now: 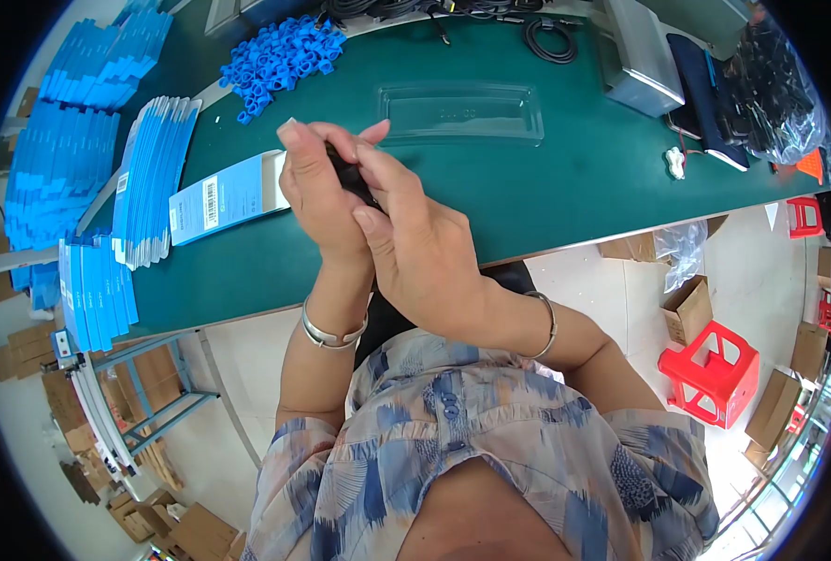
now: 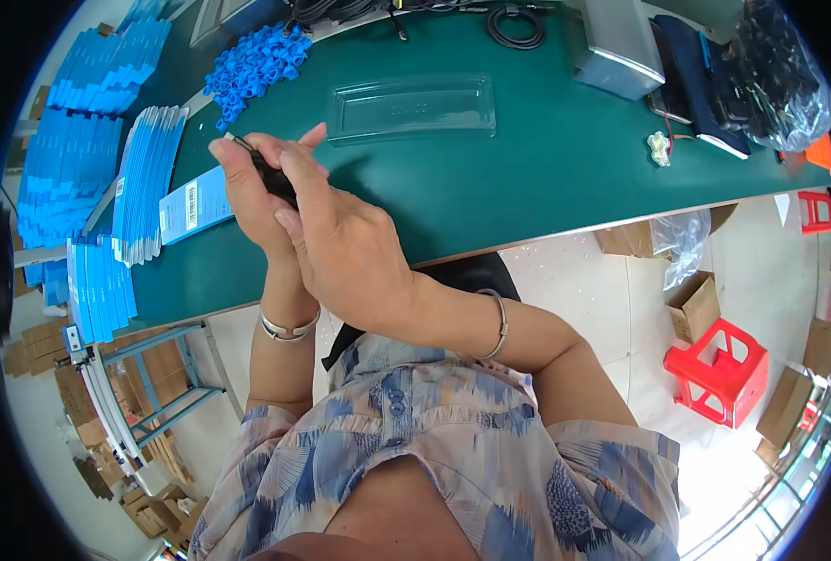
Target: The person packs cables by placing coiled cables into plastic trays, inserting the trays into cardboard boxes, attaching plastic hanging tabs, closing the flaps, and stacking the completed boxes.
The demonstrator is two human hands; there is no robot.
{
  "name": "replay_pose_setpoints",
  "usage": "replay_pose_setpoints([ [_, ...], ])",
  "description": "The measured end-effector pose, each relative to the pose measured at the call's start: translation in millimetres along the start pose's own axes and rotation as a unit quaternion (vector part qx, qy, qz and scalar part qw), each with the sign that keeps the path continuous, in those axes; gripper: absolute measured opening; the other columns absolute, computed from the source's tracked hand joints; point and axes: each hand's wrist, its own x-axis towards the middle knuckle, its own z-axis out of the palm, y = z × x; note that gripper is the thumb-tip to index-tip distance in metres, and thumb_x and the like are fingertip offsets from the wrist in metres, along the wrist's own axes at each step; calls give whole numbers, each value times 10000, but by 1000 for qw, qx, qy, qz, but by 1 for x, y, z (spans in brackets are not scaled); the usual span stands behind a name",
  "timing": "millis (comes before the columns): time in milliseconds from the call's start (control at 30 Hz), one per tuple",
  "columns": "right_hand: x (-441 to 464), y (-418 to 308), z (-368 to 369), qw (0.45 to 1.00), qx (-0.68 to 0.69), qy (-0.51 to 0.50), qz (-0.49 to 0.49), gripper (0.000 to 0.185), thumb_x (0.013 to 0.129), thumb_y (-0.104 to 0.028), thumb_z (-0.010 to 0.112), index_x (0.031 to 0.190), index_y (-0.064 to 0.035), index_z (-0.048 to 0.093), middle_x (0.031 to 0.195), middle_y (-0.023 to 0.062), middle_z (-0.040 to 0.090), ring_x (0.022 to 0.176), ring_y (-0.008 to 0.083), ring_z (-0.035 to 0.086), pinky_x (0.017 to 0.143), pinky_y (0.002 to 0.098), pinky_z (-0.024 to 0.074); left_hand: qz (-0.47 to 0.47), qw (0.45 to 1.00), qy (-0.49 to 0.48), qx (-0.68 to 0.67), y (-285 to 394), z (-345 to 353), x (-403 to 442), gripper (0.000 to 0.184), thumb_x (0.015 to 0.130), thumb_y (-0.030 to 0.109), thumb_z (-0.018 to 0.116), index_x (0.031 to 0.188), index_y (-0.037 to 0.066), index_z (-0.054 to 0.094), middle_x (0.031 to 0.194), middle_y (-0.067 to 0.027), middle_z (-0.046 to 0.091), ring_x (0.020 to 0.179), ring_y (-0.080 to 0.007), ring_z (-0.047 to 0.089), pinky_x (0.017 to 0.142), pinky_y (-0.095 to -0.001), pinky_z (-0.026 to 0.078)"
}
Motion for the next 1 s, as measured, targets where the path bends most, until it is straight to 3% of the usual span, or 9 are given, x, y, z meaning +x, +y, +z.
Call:
replay_pose_setpoints([
  [200, 24, 32, -35, 987, 150, -58, 16, 483, 842, -29, 625, 1309, -33, 503, 1137, 109, 624, 956, 203, 621, 825, 267, 490, -9, 994, -97, 54, -4, -4, 7, 497, 1011, 458, 279, 961, 50, 558, 880, -81, 585, 856, -190, 593, 897, -381, 459],
  [267, 38, 39, -54, 987, 151, -60, 8, 489, 830, -15, 631, 1306, -48, 523, 1117, 99, 630, 955, 188, 607, 839, 263, 479, -1, 992, -110, 69, -3, 2, 11, 389, 995, 375, 378, 1041, 33, 556, 964, -101, 591, 916, -203, 577, 905, -370, 453],
  [333, 59, 40, -81, 992, -11, -128, -18, 439, 819, 13, 626, 1251, -45, 567, 1070, 92, 642, 884, 197, 604, 814, 266, 486, 8, 989, -122, 87, -4, 7, 16, 320, 979, 292, 477, 1121, 16, 555, 1048, -121, 598, 977, -216, 561, 912, -359, 446],
  [367, 65, 53, -85, 992, -11, -128, -17, 439, 819, 13, 626, 1251, -45, 567, 1070, 92, 642, 884, 197, 604, 814, 266, 486, 7, 989, -123, 87, -5, 6, 19, 320, 979, 292, 477, 1121, 16, 555, 1048, -121, 598, 977, -216, 561, 912, -359, 446],
  [433, 75, 89, -90, 977, -116, -153, -92, 404, 830, -21, 627, 1230, -50, 582, 1087, 90, 633, 890, 199, 594, 815, 274, 486, 162, 914, -216, 302, -6, -2, 30, 340, 947, 261, 520, 1195, 28, 525, 1160, -120, 567, 1068, -242, 531, 953, -375, 416],
  [500, 80, 112, -91, 945, -220, -175, -168, 370, 840, -55, 628, 1209, -55, 596, 1104, 87, 623, 897, 201, 583, 817, 282, 486, 308, 763, -289, 490, -7, -7, 38, 406, 916, 230, 564, 1268, 39, 495, 1273, -119, 537, 1160, -268, 501, 994, -391, 385],
  [667, 79, 110, -95, 897, -358, -179, -189, 376, 877, -206, 605, 1230, -78, 576, 1198, 95, 582, 1041, 224, 549, 916, 335, 449, 259, 682, -379, 569, -24, -9, 35, 435, 866, 203, 606, 1265, 57, 514, 1309, -69, 527, 1219, -293, 474, 1029, -451, 361],
  [833, 65, 103, -106, 860, -396, -216, -238, 471, 911, -362, 527, 1318, -126, 505, 1346, 106, 494, 1237, 241, 454, 1044, 389, 350, 300, 633, -373, 609, -27, -11, 32, 415, 880, 220, 590, 1259, 63, 526, 1328, -45, 505, 1259, -289, 434, 1035, -528, 342],
  [1000, 54, 114, -115, 870, -353, -272, -212, 508, 914, -451, 488, 1321, -148, 508, 1393, 49, 470, 1353, 278, 335, 1112, 435, 247, 266, 665, -373, 590, -28, -10, 29, 379, 891, 213, 575, 1241, 71, 545, 1352, -51, 476, 1280, -297, 403, 1021, -576, 336],
])
